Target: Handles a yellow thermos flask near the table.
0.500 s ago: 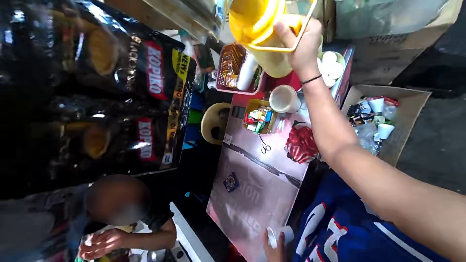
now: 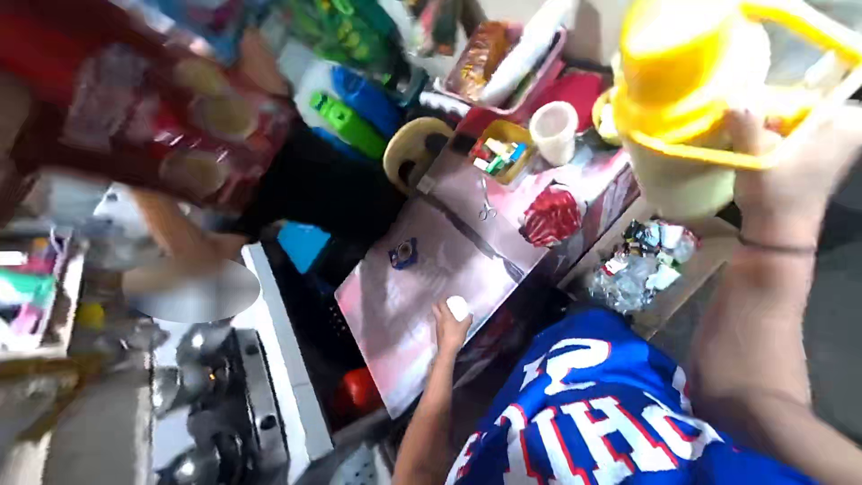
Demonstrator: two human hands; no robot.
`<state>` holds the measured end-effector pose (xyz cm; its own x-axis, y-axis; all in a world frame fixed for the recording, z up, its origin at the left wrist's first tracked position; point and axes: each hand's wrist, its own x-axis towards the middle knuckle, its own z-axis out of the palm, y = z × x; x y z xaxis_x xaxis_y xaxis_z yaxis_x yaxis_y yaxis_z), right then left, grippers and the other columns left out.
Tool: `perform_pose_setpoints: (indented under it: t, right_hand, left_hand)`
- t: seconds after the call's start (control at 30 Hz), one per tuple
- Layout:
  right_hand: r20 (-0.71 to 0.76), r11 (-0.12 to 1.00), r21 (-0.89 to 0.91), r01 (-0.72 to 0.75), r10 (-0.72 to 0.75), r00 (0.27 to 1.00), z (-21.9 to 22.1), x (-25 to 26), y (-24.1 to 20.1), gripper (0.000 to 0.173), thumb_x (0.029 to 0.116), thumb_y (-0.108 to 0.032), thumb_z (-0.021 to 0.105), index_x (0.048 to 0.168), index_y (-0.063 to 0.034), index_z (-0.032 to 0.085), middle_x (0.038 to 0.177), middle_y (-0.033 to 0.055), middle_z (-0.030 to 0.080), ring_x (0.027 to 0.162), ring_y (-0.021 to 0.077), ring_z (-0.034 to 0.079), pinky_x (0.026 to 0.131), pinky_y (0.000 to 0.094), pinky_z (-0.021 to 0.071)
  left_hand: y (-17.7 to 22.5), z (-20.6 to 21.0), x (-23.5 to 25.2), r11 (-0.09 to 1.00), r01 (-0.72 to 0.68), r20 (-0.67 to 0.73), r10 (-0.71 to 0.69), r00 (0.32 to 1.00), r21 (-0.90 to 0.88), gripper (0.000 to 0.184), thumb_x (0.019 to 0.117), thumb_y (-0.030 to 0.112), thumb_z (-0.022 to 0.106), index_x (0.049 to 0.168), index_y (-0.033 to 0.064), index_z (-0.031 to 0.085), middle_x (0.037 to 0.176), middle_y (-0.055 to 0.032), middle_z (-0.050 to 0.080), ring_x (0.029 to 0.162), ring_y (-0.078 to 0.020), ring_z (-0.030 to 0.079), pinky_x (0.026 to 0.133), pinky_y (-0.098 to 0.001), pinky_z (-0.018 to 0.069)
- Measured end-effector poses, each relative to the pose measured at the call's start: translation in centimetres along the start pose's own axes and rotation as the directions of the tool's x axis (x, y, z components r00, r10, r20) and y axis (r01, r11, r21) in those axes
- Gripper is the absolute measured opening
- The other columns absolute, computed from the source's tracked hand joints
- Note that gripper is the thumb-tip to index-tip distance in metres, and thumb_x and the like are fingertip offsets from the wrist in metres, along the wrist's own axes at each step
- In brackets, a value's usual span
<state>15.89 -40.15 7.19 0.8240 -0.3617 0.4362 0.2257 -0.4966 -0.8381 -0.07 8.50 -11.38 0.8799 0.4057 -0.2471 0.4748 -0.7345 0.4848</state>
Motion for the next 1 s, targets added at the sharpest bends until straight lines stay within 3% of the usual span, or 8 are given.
perform_pose_setpoints:
  t: [0.13,0.3,0.43,0.6,0.7,0.8,0.9,1.0]
  right_hand:
    - [0.085,0.996,0.087,0.035,-0.042,0.996,-3.8,-9.2,-1.9,0.039,0.0934,-0.041,0.073,0.089,-0.0027,0.068,0.075,-0.0027,0.065,0.067,-0.0002,0.06,0.068,0.0255,0.0549]
    - [0.292,0.909,0.39,-0.15,0.032,0.956,-5.6,-18.9,-3.8,0.017,0.0919,-0.025,0.074,0.087,-0.0094,0.07,0.076,-0.0088,0.071,0.068,0.0003,0.067,0.066,0.0226,0.0598]
    - [0.517,0.869,0.444,-0.219,-0.048,0.855,-5.2,-23.0,-5.2,0.017,0.0866,-0.032,0.08,0.08,-0.0196,0.07,0.071,-0.0124,0.069,0.061,-0.0006,0.063,0.059,0.021,0.0572]
    - [0.714,0.82,0.526,-0.224,-0.284,0.639,-3.0,-24.2,-6.3,0.022,0.0899,-0.038,0.079,0.08,-0.0207,0.07,0.072,-0.0126,0.068,0.063,-0.0014,0.063,0.061,0.0207,0.0561]
    - [0.75,0.789,0.542,-0.291,-0.297,0.591,-2.1,-24.5,-6.5,0.022,0.0902,-0.039,0.078,0.082,-0.0192,0.071,0.071,-0.0106,0.068,0.06,0.0003,0.062,0.058,0.0216,0.0558]
    - [0.776,0.802,0.528,-0.28,-0.321,0.543,-1.2,-24.6,-6.4,0.025,0.0908,-0.038,0.078,0.078,-0.0184,0.069,0.068,-0.0118,0.065,0.059,-0.0018,0.059,0.058,0.019,0.0533]
    - [0.804,0.817,0.511,-0.268,-0.344,0.485,-0.6,-24.8,-5.0,0.027,0.09,-0.037,0.079,0.076,-0.0166,0.069,0.068,-0.011,0.065,0.06,-0.002,0.06,0.058,0.0189,0.0537]
    - [0.824,0.837,0.482,-0.259,-0.333,0.457,-0.5,-25.1,-4.2,0.027,0.0898,-0.037,0.079,0.076,-0.015,0.07,0.068,-0.0097,0.066,0.061,-0.0012,0.061,0.059,0.0201,0.0541]
  left_hand:
    - [-1.8,0.9,0.0,1.0,-0.014,-0.017,0.013,1.0,-0.028,0.1,0.0726,0.025,0.09,0.156,0.0112,0.037,0.156,-0.0284,0.036,0.127,-0.0427,0.058,0.098,-0.0535,0.057]
    - [0.6,-1.4,-5.3,0.957,-0.096,-0.264,0.021,0.964,-0.274,0.124,0.0675,0.041,0.094,0.164,0.0088,0.022,0.166,-0.0274,0.022,0.147,-0.0455,0.036,0.113,-0.0597,0.0425]
    - [9.2,-6.0,-14.8,0.489,-0.405,-0.219,0.394,0.893,-0.772,0.107,0.084,0.055,0.079,0.162,0.0122,0.019,0.155,-0.0145,0.045,0.127,-0.0277,0.062,0.1,-0.0464,0.0585]
    - [14.8,-7.9,-21.2,0.124,-0.649,-0.434,0.648,0.626,-0.751,0.085,0.0765,0.042,0.089,0.141,0.0028,0.05,0.132,-0.0154,0.064,0.119,-0.0259,0.065,0.1,-0.0455,0.0578]
    - [14.7,-8.1,-22.5,0.178,-0.724,-0.531,0.57,0.628,-0.666,0.075,0.0777,0.031,0.09,0.136,0.0016,0.053,0.129,-0.0147,0.065,0.117,-0.0242,0.065,0.101,-0.0433,0.0577]
    - [13.9,-7.8,-23.9,0.284,-0.72,-0.627,0.357,0.692,-0.633,0.079,0.0798,0.044,0.086,0.138,0.0035,0.051,0.127,-0.0126,0.065,0.113,-0.0232,0.067,0.097,-0.0424,0.059]
    - [11.0,-8.0,-24.7,0.424,-0.717,-0.769,0.069,0.635,-0.554,0.076,0.0861,0.055,0.076,0.14,0.0086,0.05,0.131,-0.0052,0.061,0.116,-0.0181,0.063,0.097,-0.038,0.0572]
    - [5.1,-8.1,-23.7,0.637,-0.48,-0.742,-0.226,0.631,-0.603,0.079,0.0862,0.043,0.079,0.149,0.0139,0.041,0.138,-0.005,0.058,0.121,-0.0171,0.062,0.097,-0.0373,0.0569]
